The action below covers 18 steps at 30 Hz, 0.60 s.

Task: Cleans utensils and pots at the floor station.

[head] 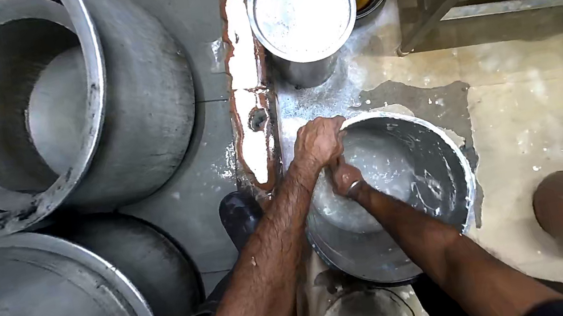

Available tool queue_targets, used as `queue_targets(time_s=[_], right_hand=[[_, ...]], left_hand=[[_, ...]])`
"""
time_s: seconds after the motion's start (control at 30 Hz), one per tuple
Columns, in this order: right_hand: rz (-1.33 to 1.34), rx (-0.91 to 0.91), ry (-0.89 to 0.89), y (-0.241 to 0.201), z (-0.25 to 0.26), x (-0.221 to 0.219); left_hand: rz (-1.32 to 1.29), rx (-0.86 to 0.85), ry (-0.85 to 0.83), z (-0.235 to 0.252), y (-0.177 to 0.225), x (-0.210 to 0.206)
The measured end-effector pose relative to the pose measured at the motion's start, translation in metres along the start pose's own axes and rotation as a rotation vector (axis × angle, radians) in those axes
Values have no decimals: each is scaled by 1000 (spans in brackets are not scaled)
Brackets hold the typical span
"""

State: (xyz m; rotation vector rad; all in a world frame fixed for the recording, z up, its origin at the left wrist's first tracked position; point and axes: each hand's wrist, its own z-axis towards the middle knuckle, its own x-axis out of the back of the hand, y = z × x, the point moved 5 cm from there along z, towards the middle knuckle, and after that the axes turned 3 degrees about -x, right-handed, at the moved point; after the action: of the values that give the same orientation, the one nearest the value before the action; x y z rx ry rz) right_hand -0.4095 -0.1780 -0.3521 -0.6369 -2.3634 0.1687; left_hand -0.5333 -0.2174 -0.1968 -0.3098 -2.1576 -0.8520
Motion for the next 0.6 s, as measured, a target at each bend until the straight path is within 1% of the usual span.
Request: queue_targets(time_s=[0.1, 0.13, 0.23, 0.3, 0.33, 0.4, 0.5, 0.53, 0.6], right_hand=[[38, -68, 81, 20, 25, 44], [21, -85, 96, 32, 28, 50], [21, -212, 148, 85, 14, 65], [7, -276, 104, 108, -8, 54], [-19, -286, 53, 112, -23, 42], [-94, -222, -58, 104, -49, 8], [-166, -54, -257, 60, -74, -51], [-179, 5, -300, 41, -75, -60], [-175, 97, -310, 8, -68, -65]], left_hand=[[-2, -2, 4, 2, 1, 3], [9, 2, -7, 1, 0, 2], [36, 0, -14, 4, 4, 3], [45, 3, -24, 2, 4, 2], [45, -1, -27, 1, 3, 1], [33, -12, -24, 3, 3, 1], [1, -8, -15, 2, 2, -1], [-6, -6, -7, 2, 2, -1], [-6, -4, 0, 3, -1, -1]])
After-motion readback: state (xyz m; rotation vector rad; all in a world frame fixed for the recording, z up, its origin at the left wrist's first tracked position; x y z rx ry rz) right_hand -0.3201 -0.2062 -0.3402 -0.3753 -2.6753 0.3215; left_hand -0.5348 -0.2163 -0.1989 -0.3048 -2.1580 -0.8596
